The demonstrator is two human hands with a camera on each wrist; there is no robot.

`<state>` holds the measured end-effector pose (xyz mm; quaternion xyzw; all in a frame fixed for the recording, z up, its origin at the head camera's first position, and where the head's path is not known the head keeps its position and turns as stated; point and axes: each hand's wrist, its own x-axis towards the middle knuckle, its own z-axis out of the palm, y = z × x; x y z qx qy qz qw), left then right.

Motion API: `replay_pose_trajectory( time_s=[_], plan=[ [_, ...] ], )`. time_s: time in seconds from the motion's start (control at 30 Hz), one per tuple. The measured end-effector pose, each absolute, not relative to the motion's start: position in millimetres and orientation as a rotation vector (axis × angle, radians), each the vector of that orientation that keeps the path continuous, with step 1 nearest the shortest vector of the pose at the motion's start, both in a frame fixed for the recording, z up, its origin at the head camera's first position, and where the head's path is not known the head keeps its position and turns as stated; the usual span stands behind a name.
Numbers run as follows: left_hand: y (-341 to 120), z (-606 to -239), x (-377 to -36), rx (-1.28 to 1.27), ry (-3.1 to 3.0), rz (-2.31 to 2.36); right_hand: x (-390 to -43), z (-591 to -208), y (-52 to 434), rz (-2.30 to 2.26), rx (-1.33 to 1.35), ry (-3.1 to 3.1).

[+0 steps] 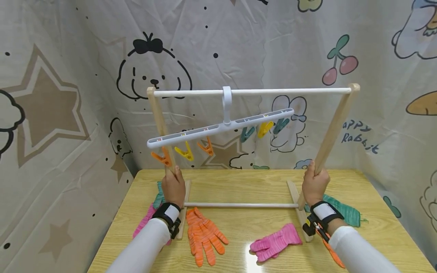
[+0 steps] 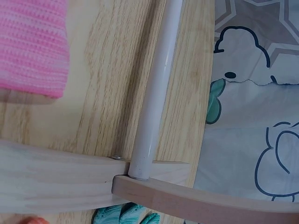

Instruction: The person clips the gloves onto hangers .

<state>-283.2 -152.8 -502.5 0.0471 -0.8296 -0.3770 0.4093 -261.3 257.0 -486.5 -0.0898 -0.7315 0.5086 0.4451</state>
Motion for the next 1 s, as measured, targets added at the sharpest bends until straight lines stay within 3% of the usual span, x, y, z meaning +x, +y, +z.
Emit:
replay_pose_trajectory(
  time_s=[1.0],
  plan=[
    [-152.3,-502.3,-276.3,0.099,-2.06,-0.947,-257.2,-491.3,259.8,1.231,-0.229,-1.82]
  ],
)
